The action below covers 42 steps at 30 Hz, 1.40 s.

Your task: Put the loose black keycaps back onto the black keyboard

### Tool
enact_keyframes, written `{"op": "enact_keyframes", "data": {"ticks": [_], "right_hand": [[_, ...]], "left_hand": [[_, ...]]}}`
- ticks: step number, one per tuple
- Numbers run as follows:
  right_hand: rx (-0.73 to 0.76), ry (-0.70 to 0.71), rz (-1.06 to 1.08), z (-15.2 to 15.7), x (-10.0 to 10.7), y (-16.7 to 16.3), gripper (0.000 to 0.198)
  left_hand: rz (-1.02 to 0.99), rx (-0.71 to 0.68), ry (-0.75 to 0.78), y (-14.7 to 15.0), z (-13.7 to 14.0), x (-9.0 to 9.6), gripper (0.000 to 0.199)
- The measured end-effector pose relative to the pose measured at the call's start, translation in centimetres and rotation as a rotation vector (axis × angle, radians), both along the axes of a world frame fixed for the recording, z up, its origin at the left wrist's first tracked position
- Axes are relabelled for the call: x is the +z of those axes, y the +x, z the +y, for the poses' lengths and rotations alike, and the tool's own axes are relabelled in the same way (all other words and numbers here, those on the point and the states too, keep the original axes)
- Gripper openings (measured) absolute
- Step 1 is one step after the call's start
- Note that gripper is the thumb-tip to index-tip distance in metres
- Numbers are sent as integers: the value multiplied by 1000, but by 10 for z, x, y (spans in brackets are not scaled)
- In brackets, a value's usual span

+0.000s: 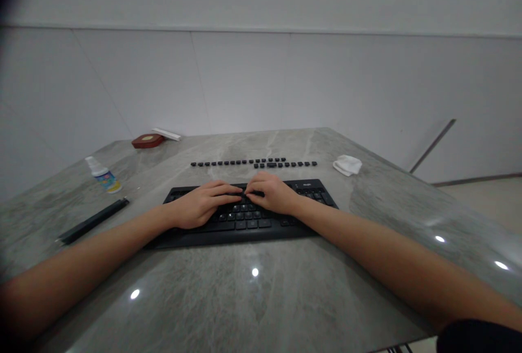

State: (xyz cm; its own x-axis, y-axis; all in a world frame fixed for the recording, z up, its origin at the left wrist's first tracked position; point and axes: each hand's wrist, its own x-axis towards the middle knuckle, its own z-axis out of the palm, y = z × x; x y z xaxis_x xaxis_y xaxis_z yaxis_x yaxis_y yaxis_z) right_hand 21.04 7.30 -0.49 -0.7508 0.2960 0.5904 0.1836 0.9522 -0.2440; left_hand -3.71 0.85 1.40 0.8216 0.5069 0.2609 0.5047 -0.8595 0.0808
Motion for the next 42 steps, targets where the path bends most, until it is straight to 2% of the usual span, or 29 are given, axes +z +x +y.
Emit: {"op": "enact_keyframes", "data": {"ticks": [7,15,21,26,30,34,39,42], "right_hand": [[4,10,19,-6,2,1,15],[-45,108,158,-11,7,1,16],[-64,-41,-22,-11,8,1,26],[-48,-27,-44,-11,8,2,27],[-55,56,84,-13,6,3,21],[-99,117,222,-15,6,4,30],[-15,-10,-15,-14,9,-1,21],[-41,-22,-42,-14,12,-3,23]], "left_hand": [[-17,-48,-13,0,1,0,56],[-45,-42,-37,1,0,1,56],[-36,-38,-43,1,-1,2,57],[-40,-53,-29,2,0,2,58],[-33,-50,-14,2,0,1,60],[-32,-47,-15,1,1,1,63],[-12,-43,-16,2,0,3,63],[-9,-41,-14,2,0,3,63]]}}
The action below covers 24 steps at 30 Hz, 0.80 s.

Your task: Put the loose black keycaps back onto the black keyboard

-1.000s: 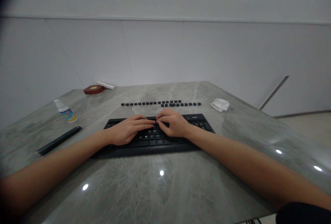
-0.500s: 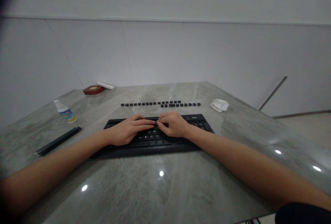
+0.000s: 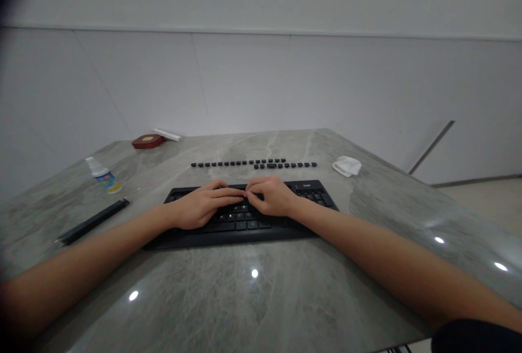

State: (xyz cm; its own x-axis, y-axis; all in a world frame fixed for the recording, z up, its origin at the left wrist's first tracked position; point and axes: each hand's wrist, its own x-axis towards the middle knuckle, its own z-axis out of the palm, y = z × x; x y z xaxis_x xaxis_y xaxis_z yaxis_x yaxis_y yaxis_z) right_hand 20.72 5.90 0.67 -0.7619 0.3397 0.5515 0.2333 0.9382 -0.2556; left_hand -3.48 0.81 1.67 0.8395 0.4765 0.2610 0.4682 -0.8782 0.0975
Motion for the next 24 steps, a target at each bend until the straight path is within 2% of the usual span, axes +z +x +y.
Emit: {"op": "enact_keyframes", "data": {"ticks": [12,20,24], "right_hand": [[-63,-14,-50,-1,0,-5,27],[-170,-178,-69,5,6,-14,36],[-181,-150,-99,4,6,-15,35]], "left_hand": [[16,18,-12,1,-2,2,63],[16,43,-28,1,-1,1,59],[15,46,-26,1,-1,1,59]]}}
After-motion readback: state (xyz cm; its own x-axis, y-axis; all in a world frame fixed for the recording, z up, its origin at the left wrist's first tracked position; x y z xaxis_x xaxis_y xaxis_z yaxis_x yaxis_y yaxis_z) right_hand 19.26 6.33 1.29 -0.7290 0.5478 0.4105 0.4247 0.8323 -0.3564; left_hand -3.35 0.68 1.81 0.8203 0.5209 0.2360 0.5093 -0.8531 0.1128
